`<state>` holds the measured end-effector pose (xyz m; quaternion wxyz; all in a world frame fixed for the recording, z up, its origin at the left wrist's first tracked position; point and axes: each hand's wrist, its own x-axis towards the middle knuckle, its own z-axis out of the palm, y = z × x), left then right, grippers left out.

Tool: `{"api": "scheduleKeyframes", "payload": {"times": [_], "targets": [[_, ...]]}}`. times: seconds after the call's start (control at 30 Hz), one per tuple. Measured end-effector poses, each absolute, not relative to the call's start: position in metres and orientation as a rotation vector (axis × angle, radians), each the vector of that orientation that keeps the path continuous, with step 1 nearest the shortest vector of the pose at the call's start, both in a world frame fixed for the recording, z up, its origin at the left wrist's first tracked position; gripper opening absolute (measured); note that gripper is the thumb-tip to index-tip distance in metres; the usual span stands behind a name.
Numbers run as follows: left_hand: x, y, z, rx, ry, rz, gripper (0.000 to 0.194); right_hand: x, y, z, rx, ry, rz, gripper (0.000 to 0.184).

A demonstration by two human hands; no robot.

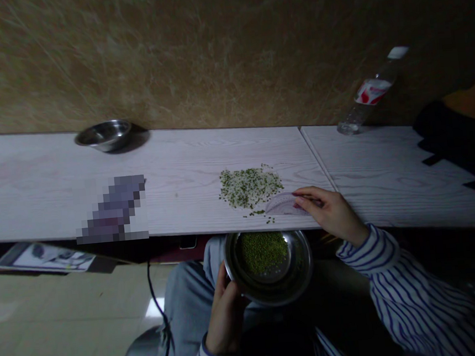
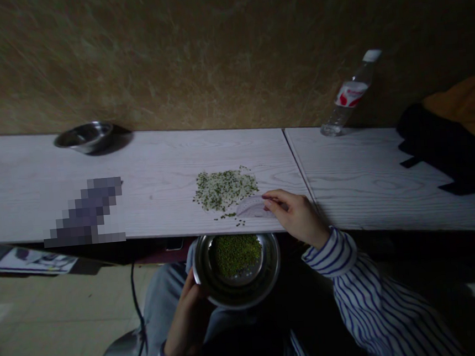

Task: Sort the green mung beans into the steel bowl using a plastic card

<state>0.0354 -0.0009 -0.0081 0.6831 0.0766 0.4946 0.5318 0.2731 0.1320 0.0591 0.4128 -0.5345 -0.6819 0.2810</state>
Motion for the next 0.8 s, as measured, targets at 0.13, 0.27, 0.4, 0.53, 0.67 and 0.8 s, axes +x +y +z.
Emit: {"api": "scheduleKeyframes", "payload": {"times": [0.13,0.27,0.4,0.53,0.67,0.8], "targets": [[0.037,0.000,-0.009,0.185,1.109,1.224,0.070,0.274,0.135,0.055,-1.364,-1.693,0.665,0.026],[0.036,0.001,-0.008,0.206,1.137,1.205,0.070,0.274,0.138,0.056,-1.361,-1.697,0.645,0.027],[0.035,0.001,-0.007,0.217,1.117,1.186,0.067,0.267,0.141,0.060,-1.325,-1.746,0.664,0.024],[0.035,0.001,-0.006,0.212,1.087,1.203,0.065,0.263,0.140,0.065,-1.318,-1.807,0.674,0.021],[0.034,0.001,-0.005,0.188,1.095,1.200,0.070,0.265,0.134,0.068,-1.329,-1.839,0.696,0.022],[0.034,-0.001,-0.007,0.183,1.093,1.197,0.072,0.266,0.131,0.071,-1.309,-1.844,0.733,0.025]]}}
